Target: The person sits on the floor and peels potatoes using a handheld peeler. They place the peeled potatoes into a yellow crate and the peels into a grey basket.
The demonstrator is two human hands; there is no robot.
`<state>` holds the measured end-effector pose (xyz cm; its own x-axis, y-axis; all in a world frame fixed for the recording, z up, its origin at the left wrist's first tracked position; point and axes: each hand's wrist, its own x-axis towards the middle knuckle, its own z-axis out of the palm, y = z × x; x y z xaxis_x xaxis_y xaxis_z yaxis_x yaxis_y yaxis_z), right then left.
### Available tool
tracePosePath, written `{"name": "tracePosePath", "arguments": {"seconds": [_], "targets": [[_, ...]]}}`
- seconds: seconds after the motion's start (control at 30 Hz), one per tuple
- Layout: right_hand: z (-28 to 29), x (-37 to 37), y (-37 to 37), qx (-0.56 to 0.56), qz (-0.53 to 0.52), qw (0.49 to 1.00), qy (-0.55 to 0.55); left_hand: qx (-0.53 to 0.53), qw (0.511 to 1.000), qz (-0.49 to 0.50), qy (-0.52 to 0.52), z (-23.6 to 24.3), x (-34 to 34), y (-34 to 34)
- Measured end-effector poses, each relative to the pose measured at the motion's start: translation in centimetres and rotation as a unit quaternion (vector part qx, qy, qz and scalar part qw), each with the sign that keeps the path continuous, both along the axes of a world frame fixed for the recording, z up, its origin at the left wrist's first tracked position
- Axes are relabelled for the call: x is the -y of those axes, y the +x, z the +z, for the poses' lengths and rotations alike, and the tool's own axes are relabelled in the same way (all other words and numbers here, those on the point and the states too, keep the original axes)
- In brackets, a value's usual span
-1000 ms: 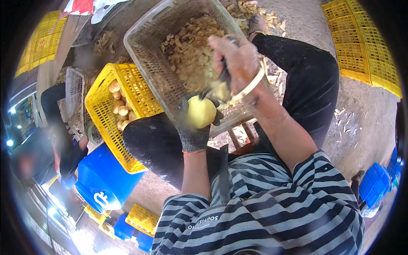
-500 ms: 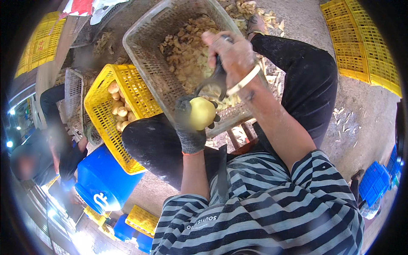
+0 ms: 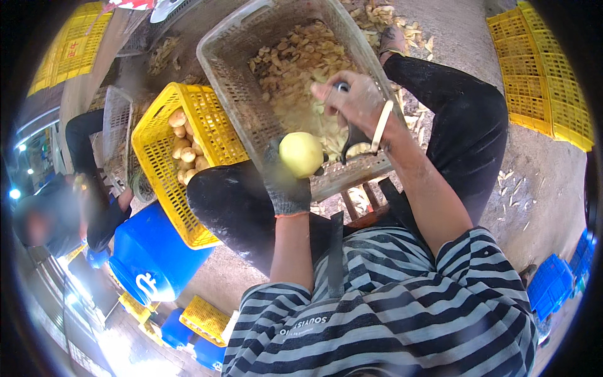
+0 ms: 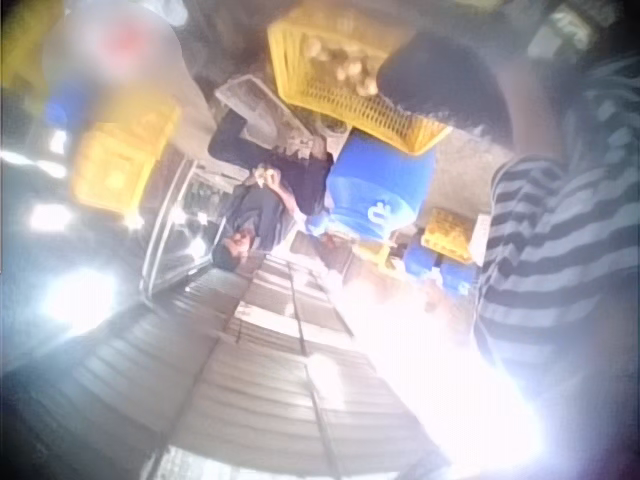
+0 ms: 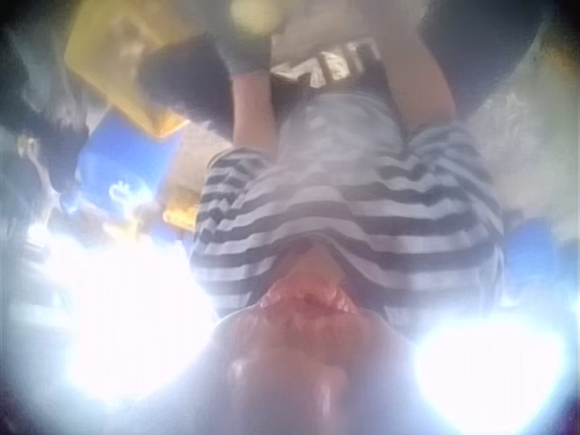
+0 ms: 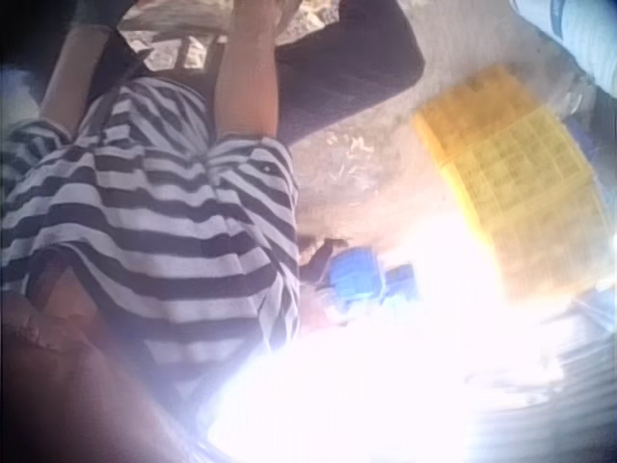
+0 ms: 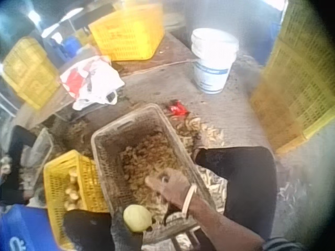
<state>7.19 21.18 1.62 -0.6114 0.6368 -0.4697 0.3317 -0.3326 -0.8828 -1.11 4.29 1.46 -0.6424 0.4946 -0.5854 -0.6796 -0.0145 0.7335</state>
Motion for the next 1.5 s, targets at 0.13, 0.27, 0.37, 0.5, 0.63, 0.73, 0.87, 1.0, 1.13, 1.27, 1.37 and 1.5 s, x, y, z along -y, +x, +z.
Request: {"name": "tracePosePath", "arguments": {"seconds": [0.13, 0.27, 0.37, 0.5, 0.63, 0.73, 0.87, 1.0, 1.13, 1.27, 1.37, 1.5], "targets": [[-0.5, 3.8, -0.6, 0.017, 0.115, 0.991, 0.071, -0.125, 0.991, 0.042, -0.017, -1.5, -0.3, -0.7], [-1.4, 4.6, -0.6, -0.042, 0.091, 0.994, -0.05, -0.336, 0.934, -0.049, -0.109, -0.1, -0.4, -1.2], [-0.7, 4.5, -0.7, -0.061, 0.054, 0.987, -0.136, -0.419, 0.895, -0.085, -0.124, 1.3, -1.1, -1.0], [-1.2, 5.1, -0.5, -0.154, 0.034, 0.946, -0.284, -0.419, 0.896, -0.088, -0.117, 2.9, -1.3, -1.3], [-1.7, 5.1, -0.4, -0.221, 0.036, 0.91, -0.348, -0.404, 0.904, -0.092, -0.102, 4.2, -1.5, -1.5], [-1.2, 4.9, -0.3, -0.232, 0.044, 0.911, -0.338, -0.334, 0.939, -0.066, -0.05, 4.0, -1.5, -1.6], [0.1, 5.0, -0.3, -0.234, 0.039, 0.931, -0.278, -0.38, 0.922, -0.041, -0.062, 3.8, -1.8, -1.5], [0.1, 5.2, -0.4, -0.249, 0.025, 0.915, -0.316, -0.377, 0.921, -0.044, -0.093, 3.6, -1.7, -2.0], [-1.7, 5.2, -0.3, -0.301, 0.007, 0.818, -0.49, -0.487, 0.836, -0.104, -0.23, 3.5, -1.7, -3.1], [-2.8, 4.5, -0.9, -0.301, 0.004, 0.82, -0.486, -0.699, 0.522, -0.14, -0.469, 2.3, 0.1, -6.3], [-1.1, 3.6, -0.2, -0.302, 0.005, 0.799, -0.519, -0.675, 0.574, -0.193, -0.42, 2.8, 1.0, -7.4], [-1.2, 3.2, -0.2, -0.309, 0.0, 0.81, -0.499, -0.303, 0.912, -0.188, -0.201, 5.0, -0.4, -6.4]]}}
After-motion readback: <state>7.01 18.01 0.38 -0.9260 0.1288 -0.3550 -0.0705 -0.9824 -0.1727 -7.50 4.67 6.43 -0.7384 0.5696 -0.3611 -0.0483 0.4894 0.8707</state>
